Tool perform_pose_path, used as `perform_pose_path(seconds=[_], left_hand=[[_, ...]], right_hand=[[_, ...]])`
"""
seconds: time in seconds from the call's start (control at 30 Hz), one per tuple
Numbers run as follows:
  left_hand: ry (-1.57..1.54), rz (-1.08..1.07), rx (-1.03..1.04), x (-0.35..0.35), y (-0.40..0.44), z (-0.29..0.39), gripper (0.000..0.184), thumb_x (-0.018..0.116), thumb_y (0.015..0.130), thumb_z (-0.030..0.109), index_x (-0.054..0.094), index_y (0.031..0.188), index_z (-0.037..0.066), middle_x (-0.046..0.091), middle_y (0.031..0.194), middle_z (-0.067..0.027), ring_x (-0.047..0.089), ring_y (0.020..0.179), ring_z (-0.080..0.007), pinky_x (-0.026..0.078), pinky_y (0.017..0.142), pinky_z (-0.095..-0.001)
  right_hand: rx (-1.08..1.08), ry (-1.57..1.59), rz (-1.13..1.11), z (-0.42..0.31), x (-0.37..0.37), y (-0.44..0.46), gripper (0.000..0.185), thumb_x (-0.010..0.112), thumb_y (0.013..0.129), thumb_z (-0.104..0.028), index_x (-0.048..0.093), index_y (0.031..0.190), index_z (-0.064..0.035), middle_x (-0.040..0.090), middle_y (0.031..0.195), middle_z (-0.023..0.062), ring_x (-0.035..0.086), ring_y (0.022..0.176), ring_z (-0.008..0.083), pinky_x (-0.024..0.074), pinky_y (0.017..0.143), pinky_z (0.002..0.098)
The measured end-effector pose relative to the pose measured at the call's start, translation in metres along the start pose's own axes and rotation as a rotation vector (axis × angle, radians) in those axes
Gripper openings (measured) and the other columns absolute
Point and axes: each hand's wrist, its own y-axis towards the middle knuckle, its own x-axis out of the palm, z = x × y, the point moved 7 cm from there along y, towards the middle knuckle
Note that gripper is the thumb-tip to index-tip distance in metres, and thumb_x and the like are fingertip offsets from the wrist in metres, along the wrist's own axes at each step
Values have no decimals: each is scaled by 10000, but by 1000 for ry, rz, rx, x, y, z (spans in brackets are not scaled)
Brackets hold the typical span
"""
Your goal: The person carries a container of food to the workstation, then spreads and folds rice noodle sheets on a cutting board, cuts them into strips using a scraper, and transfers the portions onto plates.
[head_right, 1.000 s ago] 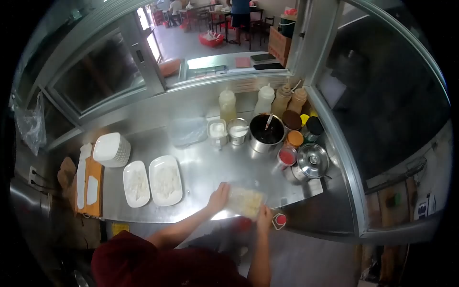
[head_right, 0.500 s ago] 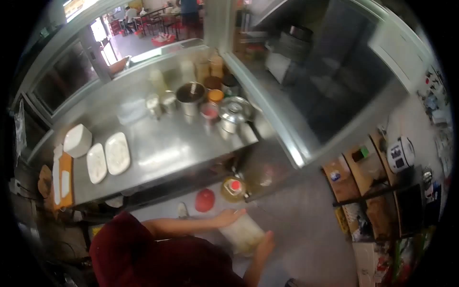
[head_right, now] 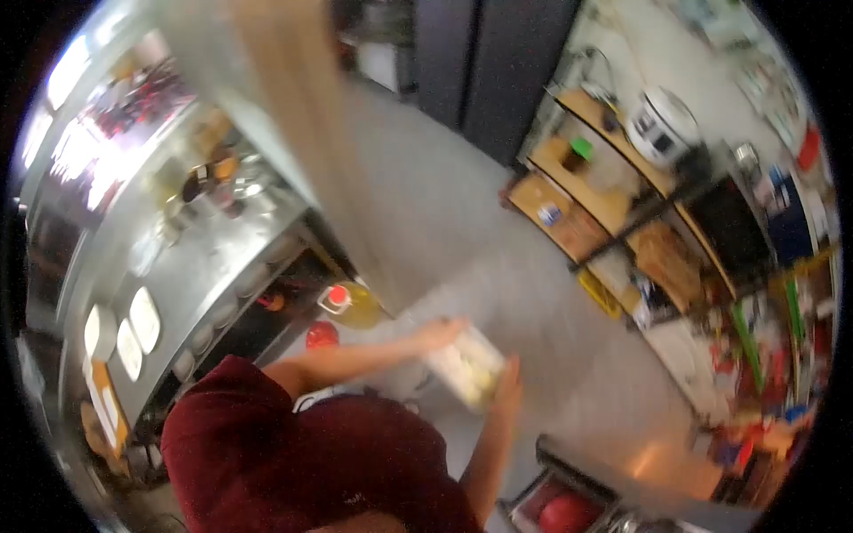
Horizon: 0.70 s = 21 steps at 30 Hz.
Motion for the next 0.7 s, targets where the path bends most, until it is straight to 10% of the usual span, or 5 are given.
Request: perform_pose_path(seconds=[0.27, 0.53, 0.7], left_hand=[[-597, -259, 243, -9, 161, 155, 559, 475, 856, 465, 481, 1161, -4, 542, 1124, -92, 522, 1018, -168, 446, 824, -307], [-617, -24, 532, -123, 245, 248, 477, 584, 837, 295, 469, 1157, -39, 584, 1039, -98, 562, 918, -158, 461, 793, -308], [-406, 137, 390, -194, 295, 235, 458, 583, 809, 401, 589, 1042, 6, 613, 909, -50, 551, 821, -127, 450, 693, -291]], right_hand=[[-232, 598, 235, -141, 40, 192, 591, 408, 901, -444, 406, 1215, 57, 517, 1166, 126, 528, 1025, 215, 421, 870, 326], [-427, 371, -565, -300, 154, 268, 584, 414, 895, -464, 451, 1203, 30, 536, 1154, 115, 535, 1031, 197, 421, 878, 314], [-51, 173, -707, -318, 275, 365, 627, 518, 843, -471, 444, 1201, 39, 525, 1168, 131, 532, 1035, 216, 443, 857, 321]])
